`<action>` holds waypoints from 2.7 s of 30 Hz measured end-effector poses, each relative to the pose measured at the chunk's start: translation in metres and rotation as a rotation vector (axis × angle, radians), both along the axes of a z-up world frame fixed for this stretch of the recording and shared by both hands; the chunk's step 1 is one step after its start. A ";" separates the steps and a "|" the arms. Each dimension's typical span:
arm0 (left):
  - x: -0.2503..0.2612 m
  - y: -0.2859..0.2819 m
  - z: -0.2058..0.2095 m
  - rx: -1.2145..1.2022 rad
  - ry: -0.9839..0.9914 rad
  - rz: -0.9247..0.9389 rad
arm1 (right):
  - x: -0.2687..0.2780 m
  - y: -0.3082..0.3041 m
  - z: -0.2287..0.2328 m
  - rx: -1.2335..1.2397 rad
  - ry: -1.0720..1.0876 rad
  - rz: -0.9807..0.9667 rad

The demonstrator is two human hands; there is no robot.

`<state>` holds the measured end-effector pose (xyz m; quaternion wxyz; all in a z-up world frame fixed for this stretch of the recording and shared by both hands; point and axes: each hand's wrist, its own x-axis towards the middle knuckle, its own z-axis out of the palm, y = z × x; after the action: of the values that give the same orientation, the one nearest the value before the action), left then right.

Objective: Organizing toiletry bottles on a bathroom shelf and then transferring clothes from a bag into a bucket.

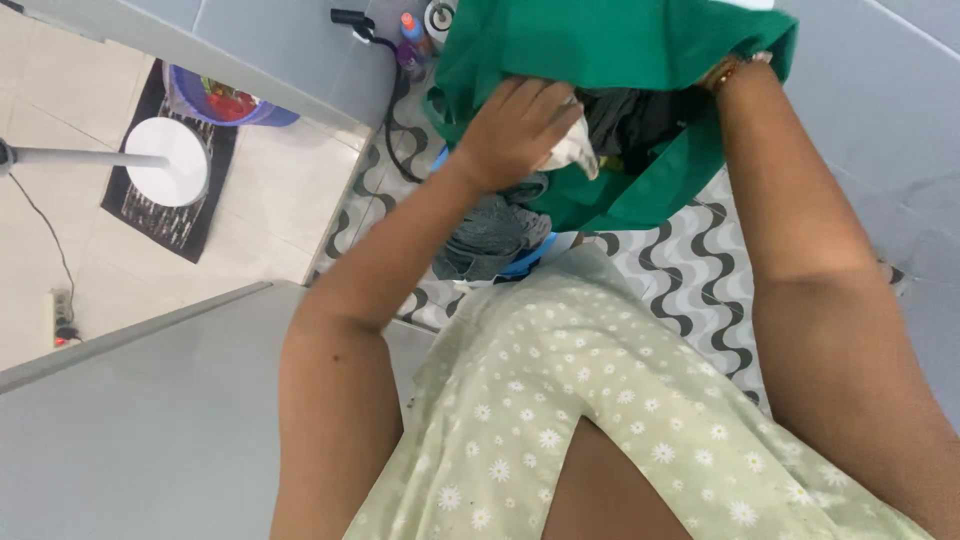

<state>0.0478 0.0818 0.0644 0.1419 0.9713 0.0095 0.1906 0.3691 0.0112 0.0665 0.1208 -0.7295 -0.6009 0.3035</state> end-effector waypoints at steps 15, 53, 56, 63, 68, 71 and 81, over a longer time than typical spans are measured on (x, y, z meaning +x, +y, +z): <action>0.050 0.061 -0.056 -0.003 0.458 0.701 | -0.006 -0.016 -0.119 0.378 -0.452 0.078; 0.034 0.009 -0.086 0.446 -0.057 0.594 | -0.020 -0.014 0.031 0.423 0.614 -0.078; 0.021 0.005 -0.087 0.383 0.063 0.665 | -0.032 -0.006 0.022 0.507 0.423 0.006; 0.005 0.017 -0.042 -0.032 0.260 0.582 | -0.062 -0.001 0.021 0.414 0.573 -0.014; -0.014 0.020 -0.019 -0.053 0.127 0.403 | -0.070 -0.010 0.016 0.422 0.530 -0.101; -0.022 0.015 -0.020 0.056 0.238 0.466 | -0.082 -0.017 0.017 0.430 0.557 -0.102; -0.074 -0.004 0.002 -0.249 -0.124 0.416 | -0.116 -0.049 0.066 0.565 0.687 -0.212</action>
<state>-0.0259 0.0778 0.0661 0.2185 0.9099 0.2237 0.2725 0.2535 -0.0377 0.1324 0.5378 -0.5823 -0.5074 0.3380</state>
